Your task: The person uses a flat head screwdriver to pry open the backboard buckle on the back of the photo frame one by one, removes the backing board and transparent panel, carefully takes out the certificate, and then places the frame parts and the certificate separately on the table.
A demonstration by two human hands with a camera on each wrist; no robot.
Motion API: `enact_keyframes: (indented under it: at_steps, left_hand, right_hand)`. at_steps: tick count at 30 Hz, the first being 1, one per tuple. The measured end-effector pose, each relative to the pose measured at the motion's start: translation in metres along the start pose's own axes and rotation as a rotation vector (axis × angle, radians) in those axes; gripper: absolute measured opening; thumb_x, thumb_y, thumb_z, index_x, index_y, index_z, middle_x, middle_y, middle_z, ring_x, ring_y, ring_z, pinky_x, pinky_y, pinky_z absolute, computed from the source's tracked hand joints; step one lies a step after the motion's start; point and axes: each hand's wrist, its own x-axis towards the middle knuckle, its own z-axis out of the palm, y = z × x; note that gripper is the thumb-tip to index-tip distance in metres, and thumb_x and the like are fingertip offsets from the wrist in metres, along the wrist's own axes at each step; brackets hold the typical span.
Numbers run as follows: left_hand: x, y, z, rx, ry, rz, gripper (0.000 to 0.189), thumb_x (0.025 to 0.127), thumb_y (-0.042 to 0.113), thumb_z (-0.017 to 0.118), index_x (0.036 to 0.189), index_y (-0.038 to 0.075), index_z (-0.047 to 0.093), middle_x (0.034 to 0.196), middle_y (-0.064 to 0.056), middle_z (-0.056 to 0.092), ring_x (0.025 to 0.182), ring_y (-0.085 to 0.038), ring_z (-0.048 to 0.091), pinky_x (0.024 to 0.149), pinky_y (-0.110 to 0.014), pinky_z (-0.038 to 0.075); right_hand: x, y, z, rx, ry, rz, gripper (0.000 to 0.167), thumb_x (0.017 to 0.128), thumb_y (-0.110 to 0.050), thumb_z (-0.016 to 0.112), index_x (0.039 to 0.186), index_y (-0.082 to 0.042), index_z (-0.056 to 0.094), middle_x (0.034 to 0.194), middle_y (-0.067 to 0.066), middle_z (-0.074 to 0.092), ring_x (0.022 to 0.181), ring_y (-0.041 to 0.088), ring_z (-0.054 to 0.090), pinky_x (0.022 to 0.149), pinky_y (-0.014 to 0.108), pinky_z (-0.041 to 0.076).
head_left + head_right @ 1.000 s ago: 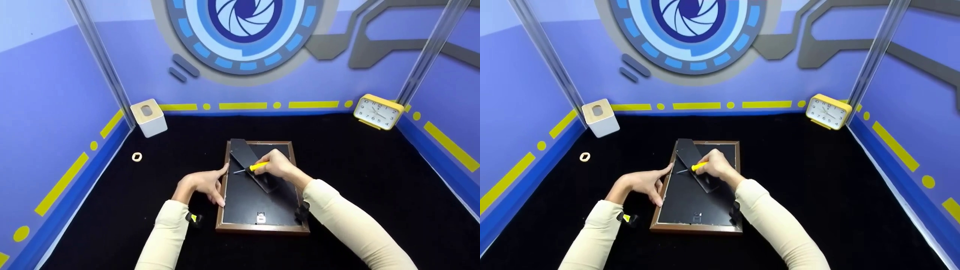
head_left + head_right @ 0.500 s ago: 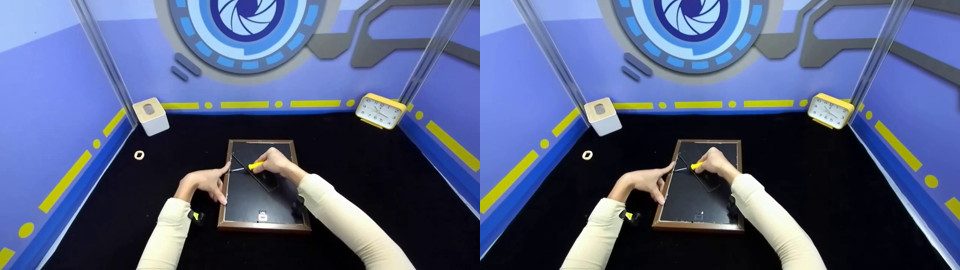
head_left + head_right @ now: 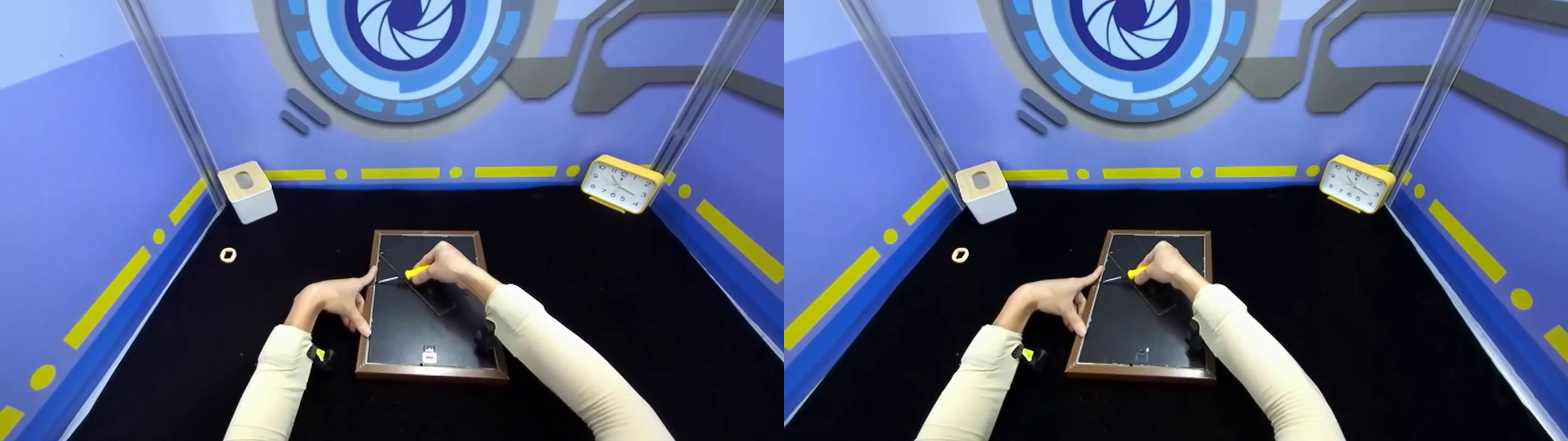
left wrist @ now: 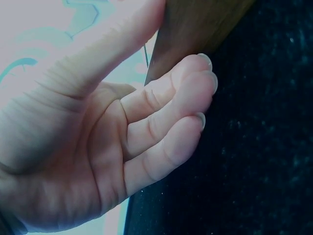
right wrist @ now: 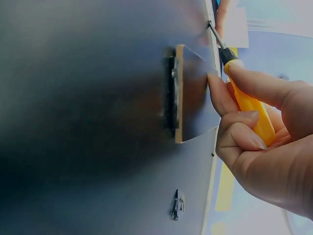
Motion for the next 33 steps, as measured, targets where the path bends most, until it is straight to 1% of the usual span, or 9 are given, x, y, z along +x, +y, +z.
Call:
enact_keyframes:
  at_steps: [9, 13, 16, 19, 21, 23, 26, 29, 33]
  left_hand:
    - [0.0, -0.003, 0.002, 0.013, -0.006, 0.002, 0.136, 0.075, 0.013, 0.089, 0.158, 0.012, -0.018, 0.072, -0.012, 0.068, 0.061, -0.021, 0.067, 0.066, -0.036, 0.059]
    - [0.0, -0.003, 0.002, 0.011, -0.007, 0.002, 0.136, 0.075, 0.013, 0.09, 0.158, 0.012, -0.019, 0.071, -0.011, 0.068, 0.061, -0.021, 0.067, 0.066, -0.036, 0.059]
    - [0.0, -0.001, 0.001, 0.018, -0.003, -0.002, 0.136, 0.075, 0.014, 0.09, 0.158, 0.012, -0.018, 0.07, -0.011, 0.068, 0.06, -0.02, 0.067, 0.065, -0.035, 0.059]
    - [0.0, 0.0, 0.001, 0.001, 0.001, -0.011, 0.136, 0.074, 0.013, 0.09, 0.159, 0.013, -0.017, 0.072, -0.012, 0.069, 0.061, -0.021, 0.067, 0.065, -0.036, 0.059]
    - [0.001, 0.0, 0.001, -0.021, 0.002, -0.019, 0.136, 0.073, 0.011, 0.091, 0.159, 0.014, -0.016, 0.073, -0.013, 0.069, 0.061, -0.022, 0.067, 0.066, -0.037, 0.06]
    - [0.001, 0.001, 0.001, -0.039, 0.009, -0.023, 0.137, 0.073, 0.009, 0.091, 0.159, 0.016, -0.015, 0.073, -0.013, 0.068, 0.06, -0.022, 0.067, 0.066, -0.038, 0.06]
    - [0.001, 0.001, 0.002, -0.041, 0.023, -0.029, 0.137, 0.072, 0.009, 0.091, 0.16, 0.019, -0.013, 0.073, -0.013, 0.067, 0.06, -0.022, 0.068, 0.066, -0.038, 0.06]
    - [0.0, 0.0, 0.003, -0.028, 0.034, -0.033, 0.137, 0.071, 0.01, 0.092, 0.16, 0.019, -0.012, 0.072, -0.012, 0.066, 0.06, -0.022, 0.068, 0.065, -0.037, 0.06]
    - [0.0, 0.001, 0.001, -0.008, 0.034, -0.03, 0.136, 0.071, 0.011, 0.092, 0.16, 0.015, -0.011, 0.072, -0.011, 0.066, 0.061, -0.022, 0.069, 0.065, -0.037, 0.06]
  right_hand:
    - [0.004, -0.023, 0.002, -0.075, -0.004, -0.071, 0.02, 0.072, -0.001, 0.085, 0.091, 0.002, 0.08, 0.086, 0.01, 0.075, 0.073, 0.013, 0.059, 0.069, 0.022, 0.05]
    - [0.005, -0.038, 0.003, -0.17, 0.006, -0.098, 0.018, 0.072, 0.001, 0.083, 0.089, 0.002, 0.08, 0.08, 0.01, 0.075, 0.066, 0.013, 0.059, 0.065, 0.023, 0.051]
    - [0.006, -0.052, 0.004, -0.277, 0.023, -0.158, 0.015, 0.071, 0.002, 0.081, 0.086, 0.002, 0.08, 0.078, 0.01, 0.074, 0.064, 0.014, 0.06, 0.064, 0.026, 0.054]
    - [0.007, -0.067, 0.008, -0.372, 0.036, -0.235, 0.007, 0.07, 0.003, 0.078, 0.076, 0.001, 0.079, 0.071, 0.008, 0.072, 0.062, 0.014, 0.055, 0.062, 0.027, 0.053]
    - [0.008, -0.076, 0.012, -0.411, 0.041, -0.273, 0.006, 0.068, 0.005, 0.076, 0.068, -0.001, 0.076, 0.061, 0.002, 0.065, 0.057, 0.013, 0.05, 0.057, 0.025, 0.048]
    - [0.009, -0.083, 0.015, -0.437, 0.034, -0.29, 0.017, 0.067, 0.008, 0.072, 0.056, -0.004, 0.068, 0.05, -0.004, 0.053, 0.05, 0.011, 0.04, 0.049, 0.023, 0.039]
    - [0.011, -0.093, 0.019, -0.481, 0.018, -0.273, 0.034, 0.069, 0.012, 0.068, 0.047, -0.011, 0.054, 0.044, -0.009, 0.037, 0.046, 0.01, 0.029, 0.045, 0.023, 0.027]
    - [0.012, -0.1, 0.023, -0.517, -0.009, -0.262, 0.043, 0.072, 0.013, 0.063, 0.047, -0.016, 0.043, 0.042, -0.009, 0.031, 0.045, 0.01, 0.025, 0.043, 0.023, 0.023]
    - [0.015, -0.108, 0.025, -0.54, -0.055, -0.286, 0.042, 0.078, 0.015, 0.058, 0.051, -0.013, 0.043, 0.045, -0.005, 0.031, 0.047, 0.012, 0.025, 0.045, 0.026, 0.024]
